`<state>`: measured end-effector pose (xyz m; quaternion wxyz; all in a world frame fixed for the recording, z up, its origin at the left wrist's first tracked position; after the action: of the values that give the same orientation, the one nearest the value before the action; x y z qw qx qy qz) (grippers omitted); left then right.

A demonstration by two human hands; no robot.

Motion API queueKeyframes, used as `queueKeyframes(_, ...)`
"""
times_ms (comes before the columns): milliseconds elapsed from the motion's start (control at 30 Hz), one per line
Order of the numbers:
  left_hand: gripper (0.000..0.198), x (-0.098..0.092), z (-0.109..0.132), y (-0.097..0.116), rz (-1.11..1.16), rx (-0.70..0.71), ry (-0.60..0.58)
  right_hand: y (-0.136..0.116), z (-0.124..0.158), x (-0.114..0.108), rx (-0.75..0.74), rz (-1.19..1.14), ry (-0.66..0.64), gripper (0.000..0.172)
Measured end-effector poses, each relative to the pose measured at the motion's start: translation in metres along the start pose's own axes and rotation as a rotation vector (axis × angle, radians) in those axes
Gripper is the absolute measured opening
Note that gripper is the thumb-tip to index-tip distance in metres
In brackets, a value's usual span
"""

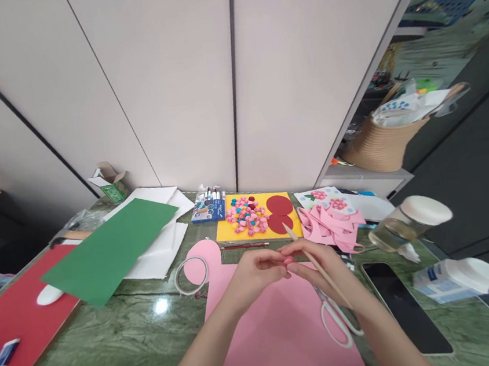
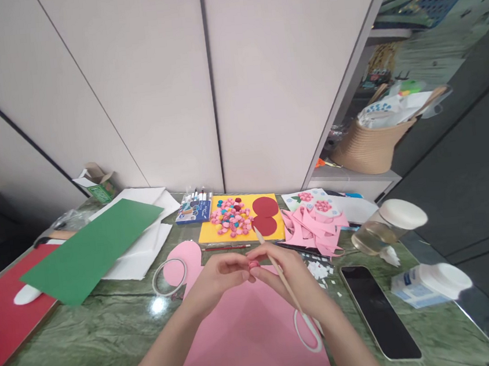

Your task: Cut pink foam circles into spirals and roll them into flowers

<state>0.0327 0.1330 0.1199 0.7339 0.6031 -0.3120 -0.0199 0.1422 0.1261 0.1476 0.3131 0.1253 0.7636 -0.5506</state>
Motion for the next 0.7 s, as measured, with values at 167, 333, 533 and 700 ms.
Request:
queueKeyframes(167,0.019,-0.005,-0.005,-0.015,0.103,-0.045,0.005,0.003,0.0,0.007,0.038,-0.077,-0.005,0.018)
queueKeyframes(333,0.017,-0.03,-0.018,-0.042,0.32,-0.156,0.097,0.008,0.004,-0.001,0.039,0.02,-0.008,0.023)
queueKeyframes(533,0.006,-0.098,-0.027,-0.078,0.413,-0.269,0.375,0.044,0.034,0.038,0.071,0.433,-0.105,0.018)
queueKeyframes(700,0.007,-0.127,-0.03,-0.078,0.379,-0.209,0.439,0.062,0.071,0.071,0.028,0.788,-0.141,0.041)
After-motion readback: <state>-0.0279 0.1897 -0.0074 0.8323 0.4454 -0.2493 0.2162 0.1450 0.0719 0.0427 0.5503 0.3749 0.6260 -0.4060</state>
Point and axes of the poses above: each hand's wrist, its own z-axis away from the middle knuckle, its own x-axis out of the palm, y = z × x, the point moved 8 cm from there along -z, towards the middle knuckle, and after that the axes turned 8 degrees about z, right-handed, at the moved point
